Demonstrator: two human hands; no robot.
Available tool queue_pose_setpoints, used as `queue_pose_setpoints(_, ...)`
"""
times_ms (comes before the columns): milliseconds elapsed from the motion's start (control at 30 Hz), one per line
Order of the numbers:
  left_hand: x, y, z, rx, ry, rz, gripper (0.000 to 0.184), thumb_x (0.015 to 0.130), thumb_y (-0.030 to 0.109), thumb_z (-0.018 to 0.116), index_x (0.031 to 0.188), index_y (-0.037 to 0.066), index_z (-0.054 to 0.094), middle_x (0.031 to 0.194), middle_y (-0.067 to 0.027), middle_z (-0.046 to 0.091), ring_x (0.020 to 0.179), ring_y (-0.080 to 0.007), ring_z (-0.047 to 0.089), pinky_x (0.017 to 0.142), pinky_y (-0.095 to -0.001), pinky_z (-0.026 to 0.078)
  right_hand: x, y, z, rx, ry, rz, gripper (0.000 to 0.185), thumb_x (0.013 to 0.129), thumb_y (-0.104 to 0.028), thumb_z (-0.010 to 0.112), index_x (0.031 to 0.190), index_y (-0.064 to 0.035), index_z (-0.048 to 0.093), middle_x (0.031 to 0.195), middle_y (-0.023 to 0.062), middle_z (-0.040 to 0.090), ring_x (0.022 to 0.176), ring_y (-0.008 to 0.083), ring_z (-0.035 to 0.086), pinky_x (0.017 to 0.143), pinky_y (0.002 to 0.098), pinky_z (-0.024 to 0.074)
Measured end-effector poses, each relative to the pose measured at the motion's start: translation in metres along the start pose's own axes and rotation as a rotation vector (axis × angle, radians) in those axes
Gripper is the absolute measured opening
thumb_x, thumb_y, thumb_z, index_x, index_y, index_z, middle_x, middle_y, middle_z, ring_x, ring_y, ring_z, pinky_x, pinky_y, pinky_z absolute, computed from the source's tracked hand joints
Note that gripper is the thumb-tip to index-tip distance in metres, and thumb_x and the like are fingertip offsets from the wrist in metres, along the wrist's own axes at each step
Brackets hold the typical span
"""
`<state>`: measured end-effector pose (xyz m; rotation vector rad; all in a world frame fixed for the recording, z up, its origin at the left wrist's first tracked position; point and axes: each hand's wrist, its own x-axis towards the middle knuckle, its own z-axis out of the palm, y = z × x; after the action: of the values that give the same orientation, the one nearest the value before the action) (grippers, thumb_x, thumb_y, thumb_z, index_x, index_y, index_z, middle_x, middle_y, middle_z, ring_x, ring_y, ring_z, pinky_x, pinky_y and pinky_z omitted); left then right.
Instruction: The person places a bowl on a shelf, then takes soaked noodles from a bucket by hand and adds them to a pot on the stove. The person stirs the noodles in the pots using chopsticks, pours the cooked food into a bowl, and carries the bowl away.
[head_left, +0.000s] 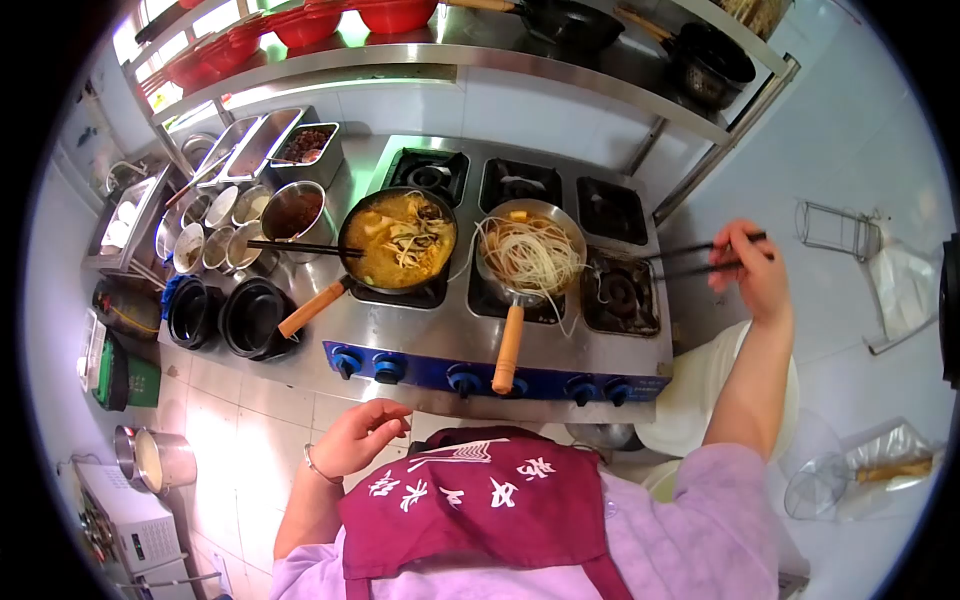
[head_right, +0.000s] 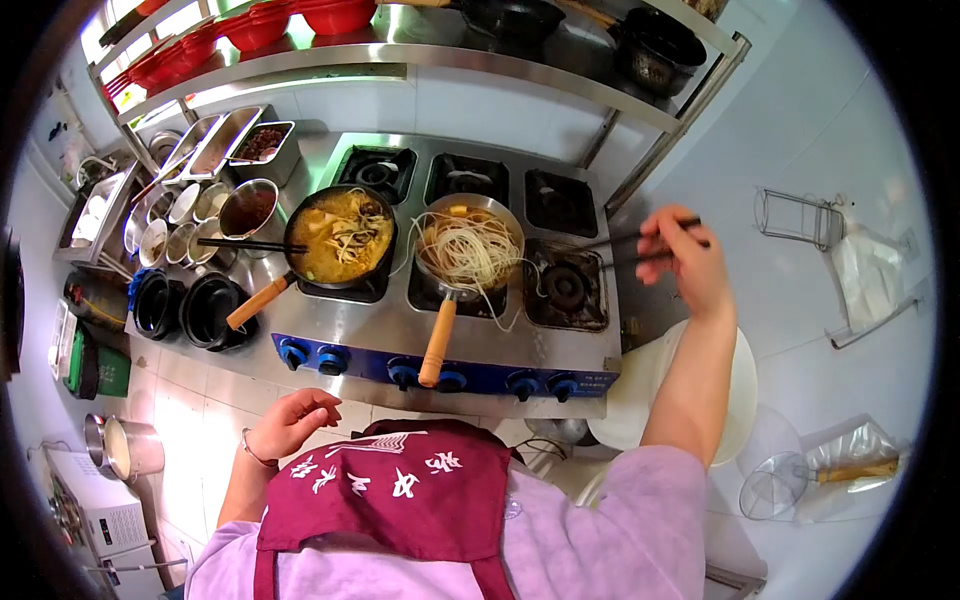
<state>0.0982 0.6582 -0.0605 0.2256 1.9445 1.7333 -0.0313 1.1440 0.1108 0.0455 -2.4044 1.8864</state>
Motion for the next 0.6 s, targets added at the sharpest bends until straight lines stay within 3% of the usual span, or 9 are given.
queue_pose_setpoints(167,0.006,-0.005,0.000,-0.020,0.002,-0.006,0.026,0.093,0.012,0.051,0.114,-0.003,0.054,0.095,-0.0087,0.063,0.088,-0.0140,0.061,0.078,-0.0266,0.049,-0.022,0.088,0.001,0.055,0.009,0.244,0.028,0.093,-0.031,0.051,0.089,-0.0042,0.059,0.075,0.0101,0.060,0.053,0.0197,0.060,0.048,0.0275,0.0499)
queue_pose_setpoints(233,0.010,-0.001,0.000,-0.001,-0.021,0.010,0.026,0.093,0.012,0.052,0.113,-0.003,0.054,0.095,-0.0086,0.063,0.088,-0.0138,0.061,0.078,-0.0263,0.049,-0.021,0.125,0.004,0.317,0.043,0.357,0.027,0.092,-0.031,0.052,0.088,-0.0048,0.059,0.075,0.0106,0.061,0.055,0.0194,0.060,0.049,0.0278,0.0491)
queue_pose_setpoints(367,0.017,0.013,0.003,0.039,-0.069,-0.026,0.025,0.093,0.008,0.047,0.115,-0.005,0.052,0.098,-0.0085,0.061,0.092,-0.0157,0.059,0.083,-0.0288,0.048,-0.003,0.165,-0.008,0.624,0.120,0.383,0.025,0.092,-0.029,0.053,0.088,-0.0050,0.059,0.075,0.0105,0.061,0.060,0.0193,0.061,0.051,0.0274,0.0485)
queue_pose_setpoints(433,0.019,0.016,0.005,0.080,-0.083,-0.026,0.025,0.093,0.007,0.047,0.115,-0.005,0.052,0.098,-0.0086,0.061,0.091,-0.0157,0.059,0.083,-0.0289,0.049,0.007,0.167,-0.006,0.798,0.051,0.339,0.024,0.092,-0.028,0.054,0.089,-0.0047,0.059,0.075,0.0105,0.062,0.064,0.0193,0.062,0.053,0.0272,0.0493)
queue_pose_setpoints(567,0.017,0.002,0.006,0.030,-0.047,0.004,0.025,0.092,0.012,0.052,0.112,-0.002,0.055,0.094,-0.0078,0.064,0.087,-0.0135,0.061,0.077,-0.0262,0.049,0.030,0.140,0.027,0.819,0.145,0.230,0.026,0.094,-0.029,0.052,0.092,-0.0042,0.059,0.078,0.0107,0.062,0.065,0.0194,0.062,0.055,0.0274,0.0499)
queue_pose_setpoints(600,0.015,0.005,0.007,0.037,-0.043,-0.004,0.025,0.092,0.012,0.052,0.113,-0.002,0.055,0.094,-0.0078,0.064,0.087,-0.0135,0.061,0.078,-0.0262,0.049,0.036,0.131,0.036,0.694,0.168,0.170,0.027,0.094,-0.030,0.051,0.094,-0.0042,0.059,0.080,0.0108,0.062,0.065,0.0191,0.062,0.056,0.0274,0.0502)
